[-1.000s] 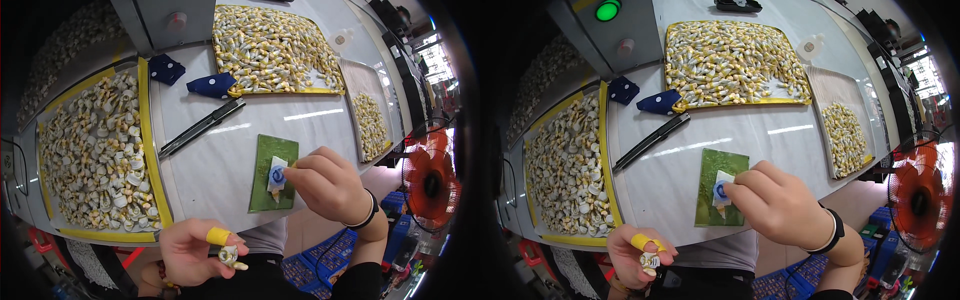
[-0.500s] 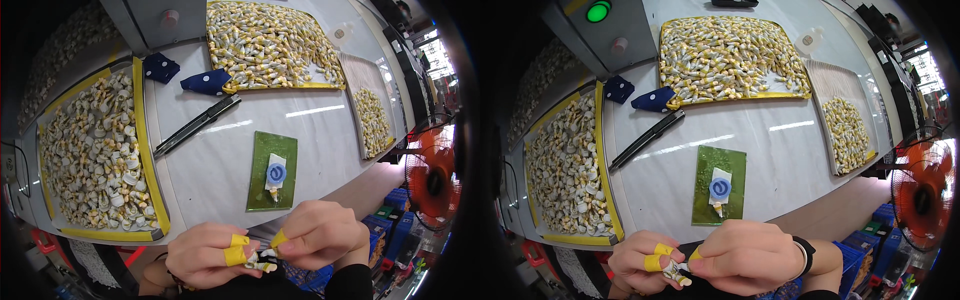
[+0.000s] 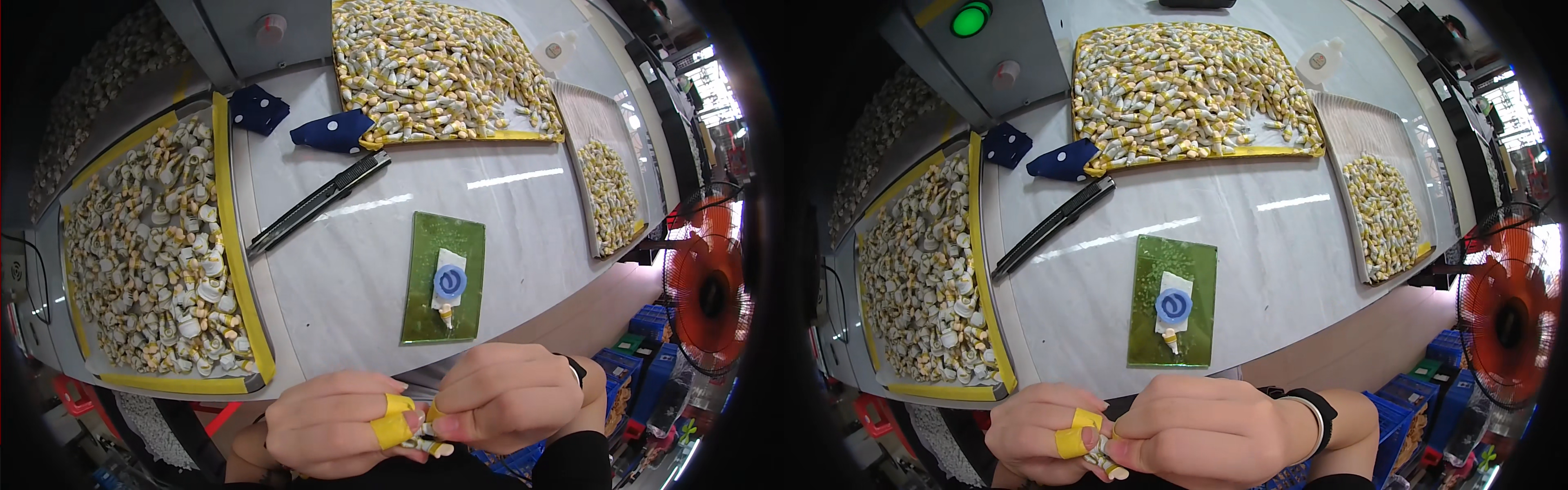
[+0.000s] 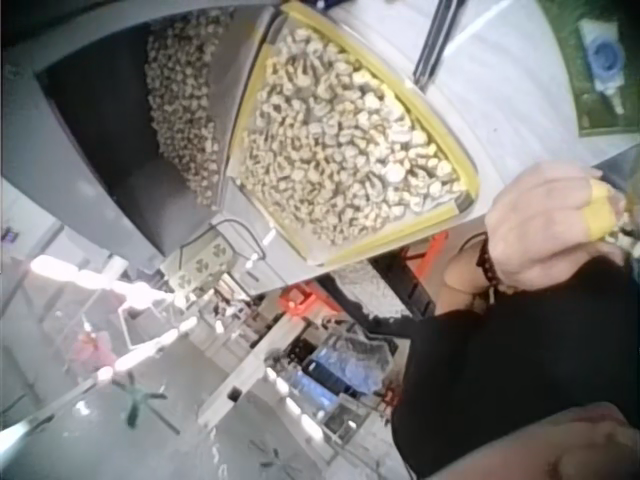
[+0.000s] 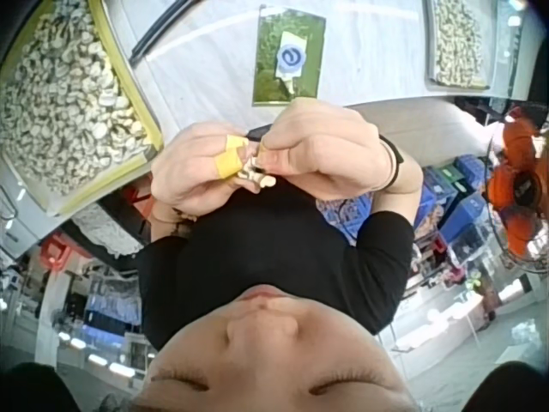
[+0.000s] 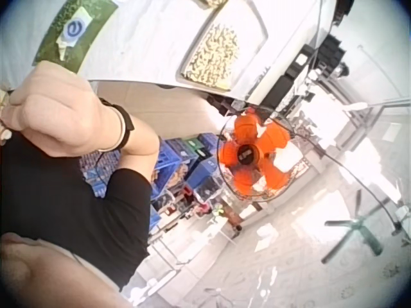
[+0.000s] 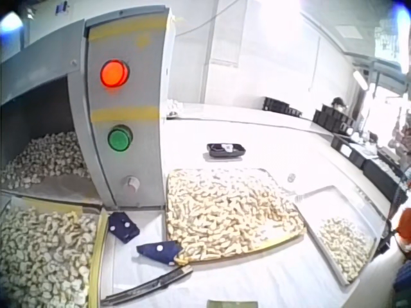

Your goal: The person repeatedly picks up small white and yellow plastic components from a tray, inserts a yellow piece into the white piece, and places the assembled unit onto a separate tray. The process is repetitive and involves manual dexterity with small parts.

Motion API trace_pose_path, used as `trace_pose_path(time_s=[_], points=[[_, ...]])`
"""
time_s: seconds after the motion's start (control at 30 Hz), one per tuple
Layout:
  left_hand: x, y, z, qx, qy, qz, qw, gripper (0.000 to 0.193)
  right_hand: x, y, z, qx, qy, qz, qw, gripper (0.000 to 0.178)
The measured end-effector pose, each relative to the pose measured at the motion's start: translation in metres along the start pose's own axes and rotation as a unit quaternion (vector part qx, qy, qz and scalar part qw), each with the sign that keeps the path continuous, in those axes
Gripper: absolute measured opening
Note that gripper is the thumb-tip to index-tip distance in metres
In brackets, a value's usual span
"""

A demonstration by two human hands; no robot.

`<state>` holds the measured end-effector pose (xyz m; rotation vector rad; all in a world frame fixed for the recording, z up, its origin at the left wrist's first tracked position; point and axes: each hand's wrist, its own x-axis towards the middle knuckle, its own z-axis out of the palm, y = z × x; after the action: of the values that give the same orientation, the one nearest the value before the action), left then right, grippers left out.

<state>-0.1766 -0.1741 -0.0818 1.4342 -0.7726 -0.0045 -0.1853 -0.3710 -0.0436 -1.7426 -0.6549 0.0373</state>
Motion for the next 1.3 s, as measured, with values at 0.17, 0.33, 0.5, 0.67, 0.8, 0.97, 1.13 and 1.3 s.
trace_pose_path(time_s=[0.17,0.33,0.5,0.67,0.8,0.97,1.13,1.3], points=[[-0.002,-0.002,0.002,0.003,0.004,0.002,1.0,0.031,0.0,-0.001,0.0,-0.004,0.003,0.004,1.0,0.014],[0.001,-0.001,0.003,-0.025,0.012,0.016,0.999,0.031,0.001,-0.004,0.001,0.002,0.001,0.018,1.0,0.014],[-0.001,-0.001,0.001,-0.016,-0.001,0.004,1.0,0.028,-0.001,-0.001,-0.007,-0.041,-0.042,-0.051,0.997,0.013],[-0.006,-0.006,0.001,-0.046,0.005,-0.004,0.999,0.027,-0.007,-0.002,-0.009,-0.088,-0.031,-0.1,0.991,0.016],[-0.008,-0.007,0.002,-0.052,0.007,-0.003,0.999,0.025,-0.009,-0.007,-0.007,-0.147,-0.009,-0.129,0.981,0.016],[-0.004,-0.006,0.001,-0.049,-0.011,-0.016,0.999,0.02,-0.001,0.0,-0.01,-0.206,0.019,-0.262,0.943,0.013],[-0.001,-0.004,0.002,-0.079,-0.024,-0.018,0.996,0.02,0.009,0.01,0.003,-0.197,0.137,-0.363,0.901,0.009],[-0.003,-0.009,0.005,-0.074,-0.019,-0.018,0.997,0.027,0.01,0.021,0.004,-0.2,0.156,-0.389,0.885,0.011]])
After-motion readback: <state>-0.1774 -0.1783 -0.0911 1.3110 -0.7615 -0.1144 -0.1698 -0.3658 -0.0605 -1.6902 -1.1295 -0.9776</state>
